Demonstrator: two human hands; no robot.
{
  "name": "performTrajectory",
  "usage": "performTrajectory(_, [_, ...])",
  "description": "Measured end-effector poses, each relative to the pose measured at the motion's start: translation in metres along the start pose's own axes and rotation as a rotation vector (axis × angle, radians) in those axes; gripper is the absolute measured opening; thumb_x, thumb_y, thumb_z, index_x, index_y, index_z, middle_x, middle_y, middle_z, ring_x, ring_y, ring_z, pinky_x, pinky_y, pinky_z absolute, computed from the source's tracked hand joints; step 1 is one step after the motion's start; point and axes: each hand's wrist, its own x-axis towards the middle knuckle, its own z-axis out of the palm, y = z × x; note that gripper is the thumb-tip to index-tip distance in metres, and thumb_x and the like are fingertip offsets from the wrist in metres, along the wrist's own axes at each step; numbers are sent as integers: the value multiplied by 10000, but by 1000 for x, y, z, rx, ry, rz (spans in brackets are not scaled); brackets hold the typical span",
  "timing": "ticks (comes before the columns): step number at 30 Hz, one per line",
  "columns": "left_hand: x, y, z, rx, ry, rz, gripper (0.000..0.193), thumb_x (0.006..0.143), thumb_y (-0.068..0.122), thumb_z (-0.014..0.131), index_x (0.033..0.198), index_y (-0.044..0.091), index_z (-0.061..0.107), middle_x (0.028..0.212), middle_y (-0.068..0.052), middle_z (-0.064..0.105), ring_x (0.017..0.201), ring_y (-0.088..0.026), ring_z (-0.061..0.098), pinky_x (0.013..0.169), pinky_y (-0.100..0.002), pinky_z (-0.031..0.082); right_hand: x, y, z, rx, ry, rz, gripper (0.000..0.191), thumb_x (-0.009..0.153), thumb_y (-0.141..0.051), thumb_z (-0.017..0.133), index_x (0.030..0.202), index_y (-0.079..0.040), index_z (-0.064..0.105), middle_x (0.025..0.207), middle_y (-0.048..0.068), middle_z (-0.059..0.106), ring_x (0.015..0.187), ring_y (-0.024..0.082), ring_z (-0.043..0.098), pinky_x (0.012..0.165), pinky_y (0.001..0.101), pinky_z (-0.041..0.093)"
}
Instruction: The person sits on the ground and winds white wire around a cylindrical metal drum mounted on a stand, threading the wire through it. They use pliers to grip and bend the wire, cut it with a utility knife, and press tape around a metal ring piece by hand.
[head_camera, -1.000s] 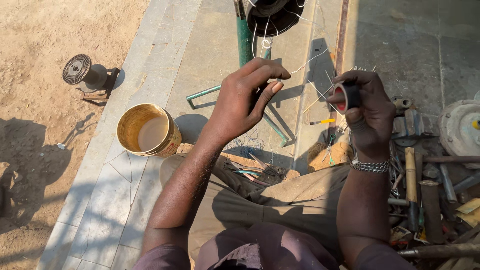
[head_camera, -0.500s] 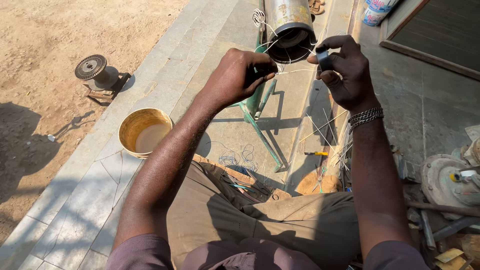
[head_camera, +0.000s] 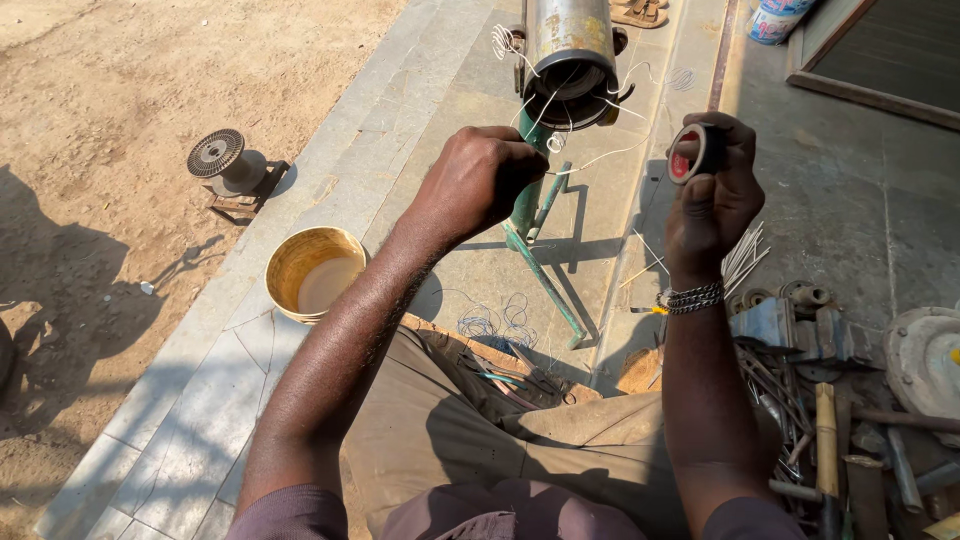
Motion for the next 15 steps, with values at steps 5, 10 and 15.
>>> performTrajectory(5, [7, 3, -2, 13, -27, -17, 126, 891, 109, 740, 1004, 54, 753, 920, -166, 717, 825, -374, 717, 705, -463, 564, -60, 14, 15, 95, -70, 393, 383, 1026, -374, 764, 1031, -4, 668, 1394, 156, 651, 1123, 160, 662, 909, 314, 614])
performTrajectory(10, [11, 4, 7, 27, -18, -34, 134, 925, 101, 713, 1047, 78, 662, 898, -160, 721, 816, -390, 718, 644, -486, 540, -63, 39, 39, 21, -172, 467, 345, 1020, -306, 737, 1030, 35, 695, 1438, 158, 642, 1069, 120, 671, 909, 286, 578])
performTrajectory(15, [14, -3, 14, 67, 9, -43, 200, 984, 99, 693, 1129, 105, 556, 885, -158, 725, 815, -389, 732, 610, -491, 534, -48, 38, 52, -41, -201, 368, 339, 1054, -270, 728, 1070, 68, 712, 1414, 168, 666, 1254, 161, 646, 1002, 292, 557])
